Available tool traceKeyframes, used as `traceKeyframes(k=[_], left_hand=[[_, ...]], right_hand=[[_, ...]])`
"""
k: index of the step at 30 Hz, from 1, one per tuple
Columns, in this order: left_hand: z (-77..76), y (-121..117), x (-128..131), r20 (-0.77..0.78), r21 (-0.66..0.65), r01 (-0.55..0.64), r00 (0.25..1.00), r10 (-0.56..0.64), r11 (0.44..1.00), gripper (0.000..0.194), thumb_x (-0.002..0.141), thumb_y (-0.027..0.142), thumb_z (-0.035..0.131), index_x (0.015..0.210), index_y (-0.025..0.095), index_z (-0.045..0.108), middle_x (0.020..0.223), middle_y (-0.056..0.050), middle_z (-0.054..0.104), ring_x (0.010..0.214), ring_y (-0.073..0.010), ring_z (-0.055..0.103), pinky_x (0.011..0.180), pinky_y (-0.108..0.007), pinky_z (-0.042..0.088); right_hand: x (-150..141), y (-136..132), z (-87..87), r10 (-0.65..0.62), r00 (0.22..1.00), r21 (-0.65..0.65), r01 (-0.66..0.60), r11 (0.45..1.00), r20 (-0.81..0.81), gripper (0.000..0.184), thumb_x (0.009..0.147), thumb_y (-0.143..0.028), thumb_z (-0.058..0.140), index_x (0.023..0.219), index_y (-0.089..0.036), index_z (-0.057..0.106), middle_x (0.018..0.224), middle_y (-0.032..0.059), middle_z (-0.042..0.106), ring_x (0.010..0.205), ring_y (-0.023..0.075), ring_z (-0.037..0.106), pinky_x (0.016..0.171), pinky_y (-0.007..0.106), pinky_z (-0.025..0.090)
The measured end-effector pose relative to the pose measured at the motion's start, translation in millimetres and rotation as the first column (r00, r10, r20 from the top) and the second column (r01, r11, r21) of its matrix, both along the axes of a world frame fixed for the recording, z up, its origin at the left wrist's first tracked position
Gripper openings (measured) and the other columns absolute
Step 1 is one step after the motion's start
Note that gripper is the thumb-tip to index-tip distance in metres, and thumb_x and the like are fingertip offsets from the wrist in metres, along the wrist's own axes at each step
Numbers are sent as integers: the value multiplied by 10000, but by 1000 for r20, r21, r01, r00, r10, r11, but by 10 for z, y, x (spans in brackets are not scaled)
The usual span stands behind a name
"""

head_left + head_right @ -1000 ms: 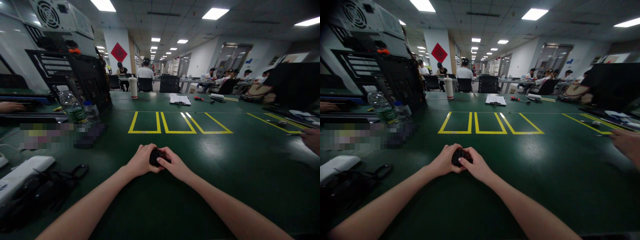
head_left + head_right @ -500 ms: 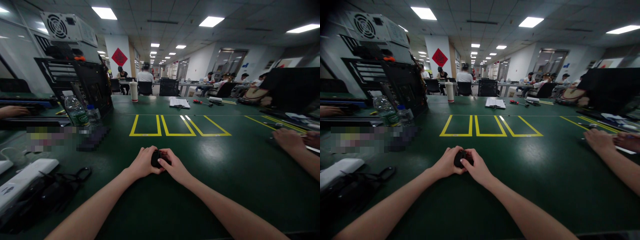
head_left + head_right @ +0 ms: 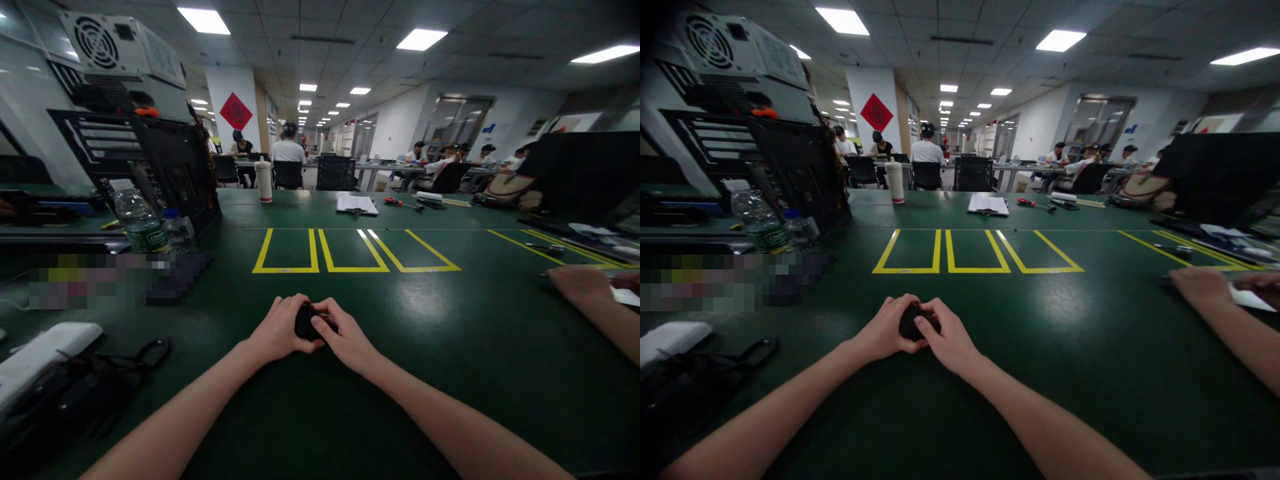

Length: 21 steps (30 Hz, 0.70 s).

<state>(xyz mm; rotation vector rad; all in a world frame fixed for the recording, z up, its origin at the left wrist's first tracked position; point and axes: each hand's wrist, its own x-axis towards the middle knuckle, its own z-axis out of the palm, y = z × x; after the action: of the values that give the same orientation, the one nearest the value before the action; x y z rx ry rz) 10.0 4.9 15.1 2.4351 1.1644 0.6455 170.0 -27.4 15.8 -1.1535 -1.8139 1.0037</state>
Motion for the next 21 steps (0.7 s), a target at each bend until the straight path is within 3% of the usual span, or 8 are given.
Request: traceKeyframes(k=[9,12,16,21], left_hand=[[-19,16,-1,-8,2,6,1000,-6,1000,542,579,468,606,1000,186,415,927,-35,520,820,-204,497,733,-346,368],[-38,17,-1,5,36,6,1000,-6,999,547,571,460,615,995,179,413,899,-32,522,806,-201,498,737,-345,361],[-50,11,-11,-2,52,34,999,-34,998,496,594,421,605,982,178,413,909,-34,519,813,-199,502,743,-338,355],[-73,19,-9,5,81,8,1000,-9,997,543,566,459,613,986,181,409,898,-35,525,807,-208,503,742,-345,349]], right_hand=[[4,39,-84,-70,996,0,70,998,46,309,798,-324,416,1083,-204,422,1017,48,503,926,170,497,803,348,407],[15,30,-78,-30,997,-10,31,999,72,256,794,-330,419,1007,-198,472,962,39,518,886,171,509,779,349,422],[3,1,-67,49,999,-23,-50,998,-18,255,769,-298,471,1010,-221,434,995,15,505,921,164,508,782,330,435],[-24,7,-94,31,999,19,-30,999,-34,202,799,-301,415,981,-216,443,939,17,514,893,159,518,772,334,435]])
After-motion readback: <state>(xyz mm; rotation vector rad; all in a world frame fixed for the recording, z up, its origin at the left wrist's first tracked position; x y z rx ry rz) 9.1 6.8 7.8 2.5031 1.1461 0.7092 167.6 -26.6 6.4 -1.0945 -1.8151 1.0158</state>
